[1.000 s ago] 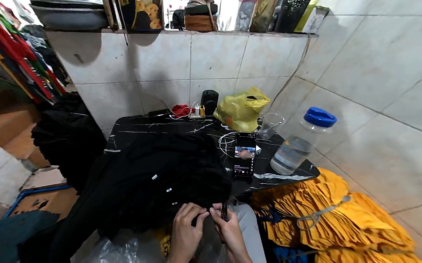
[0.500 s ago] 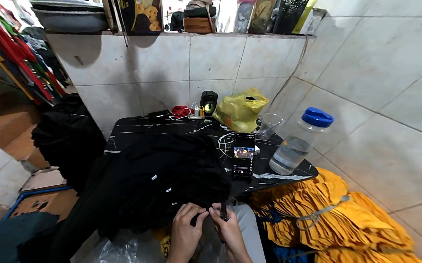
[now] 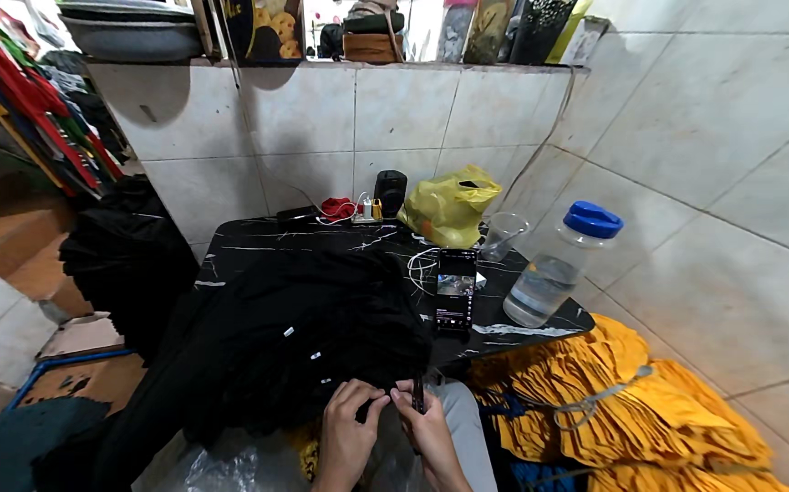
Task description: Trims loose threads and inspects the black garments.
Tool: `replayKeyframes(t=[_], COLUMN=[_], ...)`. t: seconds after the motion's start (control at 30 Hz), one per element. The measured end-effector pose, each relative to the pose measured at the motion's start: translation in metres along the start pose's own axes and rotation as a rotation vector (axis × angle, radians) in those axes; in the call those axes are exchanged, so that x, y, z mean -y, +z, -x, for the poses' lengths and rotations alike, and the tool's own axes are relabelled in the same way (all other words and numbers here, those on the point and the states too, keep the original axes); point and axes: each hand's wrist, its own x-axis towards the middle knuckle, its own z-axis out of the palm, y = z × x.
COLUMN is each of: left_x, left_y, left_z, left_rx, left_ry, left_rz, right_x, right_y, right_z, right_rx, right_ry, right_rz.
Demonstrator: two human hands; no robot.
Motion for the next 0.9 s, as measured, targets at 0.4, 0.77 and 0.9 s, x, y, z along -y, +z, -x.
replayKeyframes(t=[0.4,0.77,0.9], left_x=[0.0006,0.0008,0.0009], left_y=[0.0002,0.0003,0.0004], left_z=[0.0009,0.0016,0.0016], left_rx=[0.003,0.01,0.009], left_ry=[-0.004,-0.018,-0.018], left_rz=[0.003,0.001,0.003], right_x=[-0.0003,-0.0011,-0.0014], right_y=[0.0003,0.0003,0.0003], right_z=[0.0005,0.0008,0.0008], right_rx=[-0.001,-0.001,-0.001], right_ry=[0.006,0.015,0.017], right_rz=[-0.015,-0.015,-0.023])
